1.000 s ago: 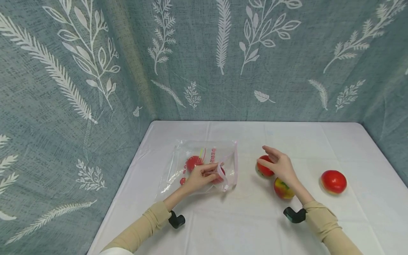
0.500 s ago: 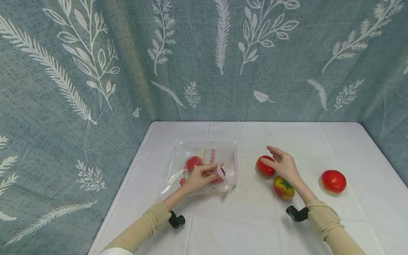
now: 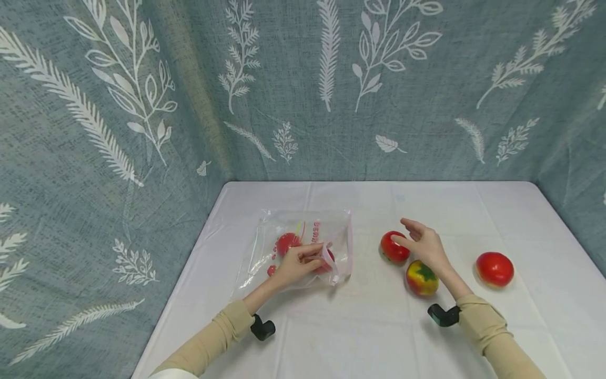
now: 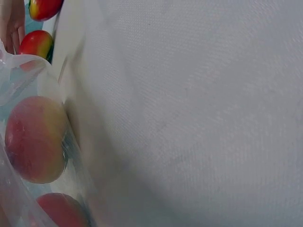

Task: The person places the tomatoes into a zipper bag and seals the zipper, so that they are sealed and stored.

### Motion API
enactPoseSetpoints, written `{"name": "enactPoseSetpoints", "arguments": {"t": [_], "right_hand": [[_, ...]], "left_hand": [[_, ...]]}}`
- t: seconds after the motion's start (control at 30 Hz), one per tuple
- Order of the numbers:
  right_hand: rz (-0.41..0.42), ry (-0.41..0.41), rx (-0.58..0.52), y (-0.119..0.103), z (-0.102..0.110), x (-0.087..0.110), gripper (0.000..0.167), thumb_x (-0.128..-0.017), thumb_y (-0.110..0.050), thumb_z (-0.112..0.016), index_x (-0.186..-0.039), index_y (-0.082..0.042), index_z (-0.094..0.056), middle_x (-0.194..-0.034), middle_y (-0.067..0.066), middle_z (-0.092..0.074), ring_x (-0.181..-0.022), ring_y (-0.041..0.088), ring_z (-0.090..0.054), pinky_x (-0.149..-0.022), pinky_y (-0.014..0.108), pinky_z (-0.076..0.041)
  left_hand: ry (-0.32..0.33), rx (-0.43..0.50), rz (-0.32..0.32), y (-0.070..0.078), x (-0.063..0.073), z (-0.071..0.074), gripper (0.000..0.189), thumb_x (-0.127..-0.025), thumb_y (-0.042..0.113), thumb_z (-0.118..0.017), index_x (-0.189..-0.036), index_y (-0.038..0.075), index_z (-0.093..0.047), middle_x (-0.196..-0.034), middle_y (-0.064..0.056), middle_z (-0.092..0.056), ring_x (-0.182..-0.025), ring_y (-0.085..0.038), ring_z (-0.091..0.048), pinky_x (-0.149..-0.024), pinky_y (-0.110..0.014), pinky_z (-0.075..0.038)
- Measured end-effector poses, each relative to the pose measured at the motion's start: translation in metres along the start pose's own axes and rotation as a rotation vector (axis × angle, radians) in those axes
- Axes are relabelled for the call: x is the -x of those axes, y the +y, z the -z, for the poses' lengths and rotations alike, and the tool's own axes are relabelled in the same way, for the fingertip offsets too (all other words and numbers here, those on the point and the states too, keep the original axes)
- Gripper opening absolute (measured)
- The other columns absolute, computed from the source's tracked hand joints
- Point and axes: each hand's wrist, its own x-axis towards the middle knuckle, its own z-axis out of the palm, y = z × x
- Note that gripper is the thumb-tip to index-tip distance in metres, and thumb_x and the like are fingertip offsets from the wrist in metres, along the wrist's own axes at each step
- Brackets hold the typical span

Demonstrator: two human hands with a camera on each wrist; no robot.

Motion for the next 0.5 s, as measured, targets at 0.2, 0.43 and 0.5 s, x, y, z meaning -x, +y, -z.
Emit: {"name": "enactPoseSetpoints", "arguments": {"t": [0.2,0.43,0.5], "right_hand": [[-0.046,-0.032,0.039,0.0036,0.0016,-0.0012,0.066,-0.089,-0.03,-0.066,-0.14,0.003,-0.04,-0.142,0.027,-0.042,-0.13,0.042,-0.043,-0.106,0.048,-0.039],[-0.086,-0.066,0.061,0.0096,0.0001,-0.0042,0.067,-0.09,-0.03,-0.065,-0.142,0.002,-0.038,-0.144,0.026,-0.041,-0.131,0.043,-0.042,-0.105,0.047,-0.041],[-0.086,-0.068,0.07,0.0098,-0.0003,-0.0047,0.067,-0.089,-0.031,-0.065,-0.141,0.002,-0.039,-0.144,0.026,-0.042,-0.13,0.043,-0.042,-0.104,0.048,-0.041]], "left_hand": [[0.005,0.017,-0.001,0.0013,0.0005,-0.0012,0.043,-0.085,-0.004,-0.064,-0.126,-0.012,-0.053,-0.125,-0.027,-0.058,-0.106,-0.034,-0.063,-0.084,-0.029,-0.057],[-0.002,0.019,0.018,0.002,0.0006,-0.0005,0.043,-0.085,-0.004,-0.063,-0.126,-0.012,-0.053,-0.126,-0.028,-0.058,-0.106,-0.04,-0.062,-0.083,-0.027,-0.057],[-0.001,0.019,0.013,0.0009,0.0,-0.0002,0.043,-0.085,-0.004,-0.064,-0.126,-0.012,-0.053,-0.126,-0.028,-0.057,-0.107,-0.041,-0.062,-0.084,-0.027,-0.056]]}}
